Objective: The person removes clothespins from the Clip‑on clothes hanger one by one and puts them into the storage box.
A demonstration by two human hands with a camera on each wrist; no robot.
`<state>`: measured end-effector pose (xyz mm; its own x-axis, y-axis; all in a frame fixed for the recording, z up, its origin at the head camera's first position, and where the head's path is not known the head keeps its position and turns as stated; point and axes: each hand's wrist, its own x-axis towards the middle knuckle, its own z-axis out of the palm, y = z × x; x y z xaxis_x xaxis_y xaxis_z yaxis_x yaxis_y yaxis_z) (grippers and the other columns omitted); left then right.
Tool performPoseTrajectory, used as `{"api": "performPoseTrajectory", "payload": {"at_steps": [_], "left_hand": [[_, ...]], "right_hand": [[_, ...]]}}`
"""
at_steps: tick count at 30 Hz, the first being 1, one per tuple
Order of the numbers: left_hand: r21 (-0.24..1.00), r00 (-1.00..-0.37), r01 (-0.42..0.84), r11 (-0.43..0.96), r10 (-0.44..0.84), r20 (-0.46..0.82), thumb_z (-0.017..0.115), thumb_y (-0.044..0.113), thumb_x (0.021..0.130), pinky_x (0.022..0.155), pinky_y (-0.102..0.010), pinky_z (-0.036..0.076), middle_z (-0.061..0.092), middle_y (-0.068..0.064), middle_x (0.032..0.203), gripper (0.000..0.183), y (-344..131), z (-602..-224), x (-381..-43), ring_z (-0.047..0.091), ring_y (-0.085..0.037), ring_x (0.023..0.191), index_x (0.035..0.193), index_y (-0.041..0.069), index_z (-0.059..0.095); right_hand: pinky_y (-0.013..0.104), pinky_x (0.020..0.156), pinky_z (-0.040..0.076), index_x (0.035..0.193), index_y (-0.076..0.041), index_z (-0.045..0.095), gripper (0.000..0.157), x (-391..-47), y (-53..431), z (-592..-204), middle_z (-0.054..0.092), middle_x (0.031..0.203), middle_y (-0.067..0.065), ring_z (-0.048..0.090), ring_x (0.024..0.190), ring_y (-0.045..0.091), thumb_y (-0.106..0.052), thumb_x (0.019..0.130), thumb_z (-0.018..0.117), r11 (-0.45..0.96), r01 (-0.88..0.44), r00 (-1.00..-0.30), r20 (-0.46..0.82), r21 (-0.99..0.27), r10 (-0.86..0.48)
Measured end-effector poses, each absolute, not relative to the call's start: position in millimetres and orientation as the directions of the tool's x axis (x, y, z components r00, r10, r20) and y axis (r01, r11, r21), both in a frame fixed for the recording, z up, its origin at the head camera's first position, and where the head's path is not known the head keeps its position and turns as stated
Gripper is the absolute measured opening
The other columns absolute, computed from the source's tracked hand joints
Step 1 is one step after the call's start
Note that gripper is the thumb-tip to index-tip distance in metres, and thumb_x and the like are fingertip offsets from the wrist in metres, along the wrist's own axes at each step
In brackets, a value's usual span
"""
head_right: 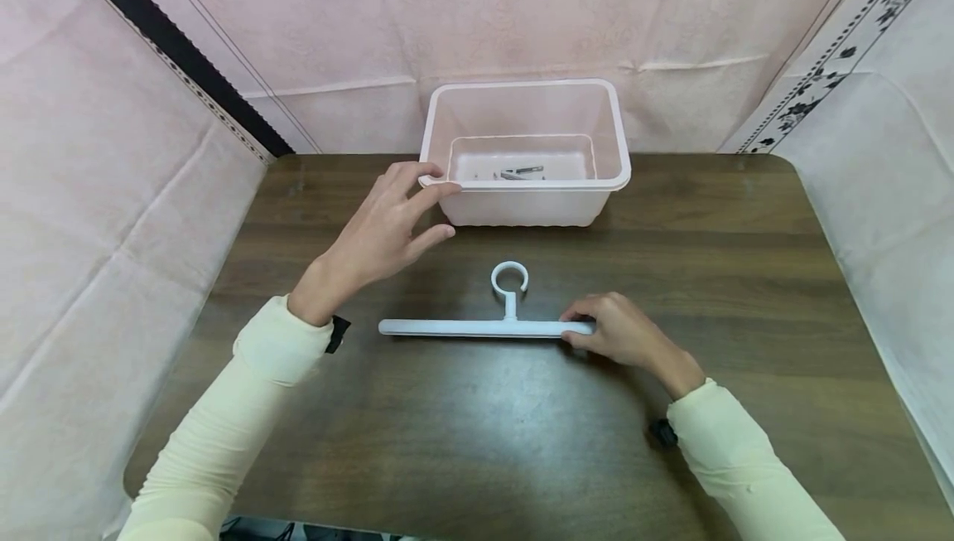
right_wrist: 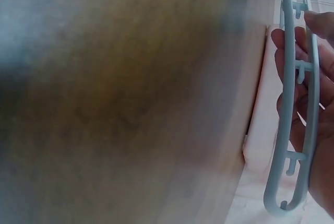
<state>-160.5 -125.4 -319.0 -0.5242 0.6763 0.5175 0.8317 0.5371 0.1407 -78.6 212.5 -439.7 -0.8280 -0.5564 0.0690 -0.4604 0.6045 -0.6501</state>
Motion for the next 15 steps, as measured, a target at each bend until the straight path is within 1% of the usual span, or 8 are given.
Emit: {"api": "performPoseTrajectory", "payload": {"at_steps": [7,12,15], "left_hand": [[0.131,-0.54,0.823,0.552,0.692,0.479,0.076,0.025,0.092,0.094,-0.05,0.041,0.051,-0.02,0.127,0.044,-126,-318,-160,0.047,-0.039,0.116,0.129,0.007,0.061],[0.135,-0.539,0.825,0.549,0.692,0.48,0.077,0.026,0.091,0.092,-0.05,0.041,0.051,-0.02,0.127,0.045,-125,-318,-160,0.047,-0.038,0.114,0.129,0.008,0.061],[0.132,-0.537,0.825,0.549,0.69,0.486,0.078,0.026,0.09,0.091,-0.049,0.042,0.051,-0.02,0.126,0.046,-125,-319,-159,0.047,-0.039,0.113,0.129,0.008,0.061]], "right_hand": [[0.03,0.067,0.053,0.095,-0.012,0.077,0.012,-78,210,-445,0.068,0.089,-0.01,0.06,0.075,0.004,-0.013,0.084,0.082,0.617,-0.468,-0.82,0.051,-0.632,-0.57],[0.03,0.067,0.052,0.094,-0.013,0.077,0.011,-76,209,-449,0.066,0.087,-0.012,0.058,0.076,0.005,-0.014,0.084,0.082,0.632,-0.459,-0.833,0.054,-0.625,-0.551],[0.03,0.067,0.05,0.094,-0.013,0.077,0.011,-76,209,-452,0.064,0.086,-0.013,0.057,0.077,0.005,-0.014,0.084,0.082,0.637,-0.474,-0.833,0.076,-0.608,-0.548]]}}
